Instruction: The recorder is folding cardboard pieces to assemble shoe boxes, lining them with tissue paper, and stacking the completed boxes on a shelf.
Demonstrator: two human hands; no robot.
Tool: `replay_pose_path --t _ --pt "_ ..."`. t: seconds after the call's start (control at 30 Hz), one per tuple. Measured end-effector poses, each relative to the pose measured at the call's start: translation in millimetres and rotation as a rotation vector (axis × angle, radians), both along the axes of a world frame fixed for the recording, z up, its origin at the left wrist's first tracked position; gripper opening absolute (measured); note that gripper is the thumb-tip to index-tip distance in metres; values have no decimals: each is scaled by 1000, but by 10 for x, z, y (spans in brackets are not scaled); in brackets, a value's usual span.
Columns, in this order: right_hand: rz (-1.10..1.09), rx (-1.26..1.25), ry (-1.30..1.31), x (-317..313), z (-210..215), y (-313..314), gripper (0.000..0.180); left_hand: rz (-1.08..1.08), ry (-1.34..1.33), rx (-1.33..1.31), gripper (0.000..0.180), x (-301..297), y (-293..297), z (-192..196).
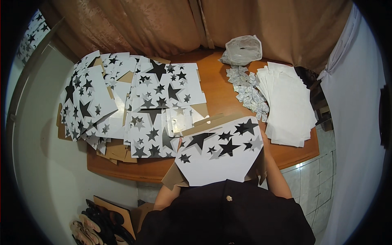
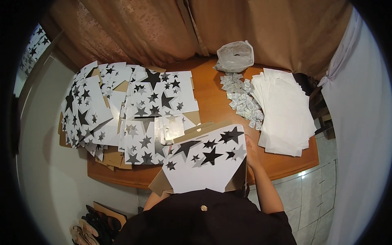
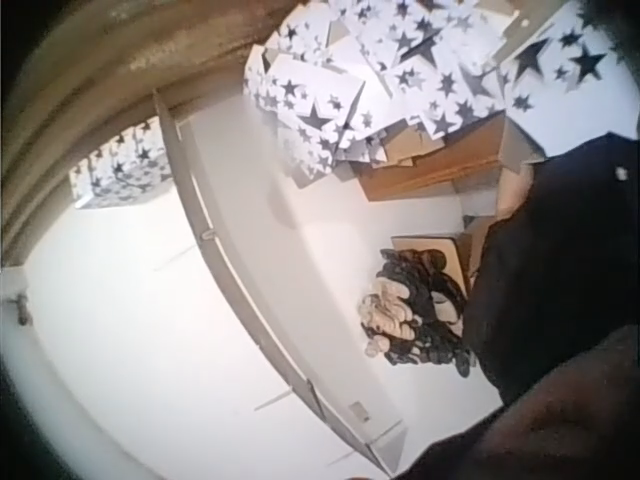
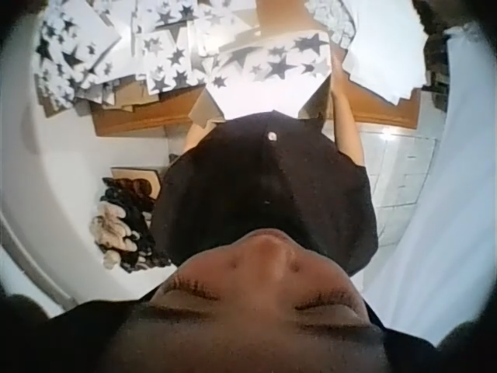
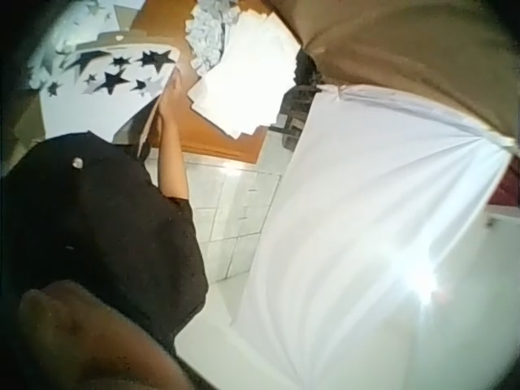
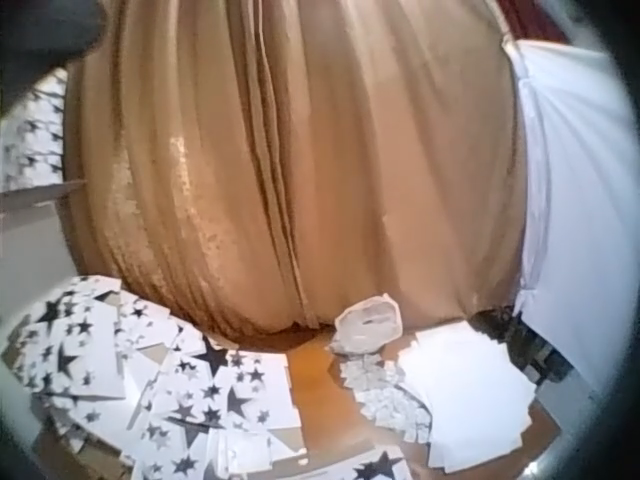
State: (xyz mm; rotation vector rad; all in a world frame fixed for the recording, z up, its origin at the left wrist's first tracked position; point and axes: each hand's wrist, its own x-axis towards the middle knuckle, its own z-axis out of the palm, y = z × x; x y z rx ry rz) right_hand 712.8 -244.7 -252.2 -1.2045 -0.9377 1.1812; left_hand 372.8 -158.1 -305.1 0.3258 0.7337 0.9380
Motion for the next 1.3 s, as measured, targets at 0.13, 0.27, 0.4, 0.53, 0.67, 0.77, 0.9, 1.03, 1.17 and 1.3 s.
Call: replay_pose_path --t 0.13,0.27,0.4,0.53,0.67,0.77,0.9,1.03,1.17,1.3 --pt "5 -154 -155 -259 674 66 58 13 43 9 48 -106 -10 -11" --pt "285 -212 -223 12 53 82 59 26 79 25 47 -165 16 12" --pt "365 -20 -153 19 -154 -23 54 50 114 29 46 -258 -16 -2" --pt "142 -98 -348 -84 -115 -95 45 82 148 11 45 -374 -171 -91" --pt "13 -143 -519 -211 -50 -142 43 110 177 -13 44 -445 -331 -200" --pt "-41 -262 -209 -257 -97 -193 42 125 195 -14 43 -471 -341 -242" --pt "-200 175 -266 -208 -101 -48 44 103 220 -12 43 -450 -308 -326" --pt "-299 609 -647 16 525 482 49 38 243 -3 42 -290 -257 -435" --pt "-181 824 -641 -16 1132 753 51 -33 268 54 41 -131 52 -403" --pt "-125 522 -365 -91 872 688 47 -76 299 121 40 -25 387 -298"
